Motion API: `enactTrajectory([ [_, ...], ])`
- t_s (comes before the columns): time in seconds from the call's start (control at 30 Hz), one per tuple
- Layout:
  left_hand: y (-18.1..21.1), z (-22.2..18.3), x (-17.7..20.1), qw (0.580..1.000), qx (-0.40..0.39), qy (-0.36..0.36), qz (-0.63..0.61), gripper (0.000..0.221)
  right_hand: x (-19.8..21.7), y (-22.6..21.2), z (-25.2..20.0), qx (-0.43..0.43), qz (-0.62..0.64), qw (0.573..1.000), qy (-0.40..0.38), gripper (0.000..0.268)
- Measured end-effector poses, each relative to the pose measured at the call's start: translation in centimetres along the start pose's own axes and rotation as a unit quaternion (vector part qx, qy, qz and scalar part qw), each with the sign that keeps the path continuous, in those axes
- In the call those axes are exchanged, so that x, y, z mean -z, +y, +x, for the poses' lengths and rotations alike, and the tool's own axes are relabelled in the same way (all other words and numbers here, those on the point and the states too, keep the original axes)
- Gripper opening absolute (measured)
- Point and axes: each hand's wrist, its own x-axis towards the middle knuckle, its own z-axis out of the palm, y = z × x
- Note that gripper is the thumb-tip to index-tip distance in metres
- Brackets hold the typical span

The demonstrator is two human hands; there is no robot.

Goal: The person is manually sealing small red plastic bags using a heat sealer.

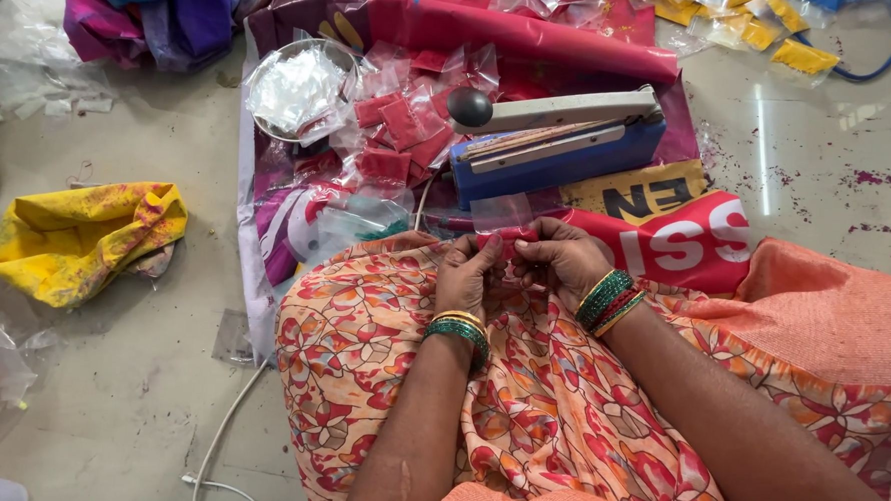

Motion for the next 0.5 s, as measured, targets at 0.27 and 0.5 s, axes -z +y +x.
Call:
enactTrajectory([
  [0.27,-0.1,-0.2,-0.4,0.998,-0.057,-0.008,0.001,0.013,-0.7,0.0,-0.2,-0.001,0.017,1.000,0.009,0.018],
  [0.5,-0.8,0.4,0.3,0.997,-0.071,-0.022,0.026,0.018,-2.2,-1.2,-1.2,-0.004,0.036,0.997,0.072,0.025],
])
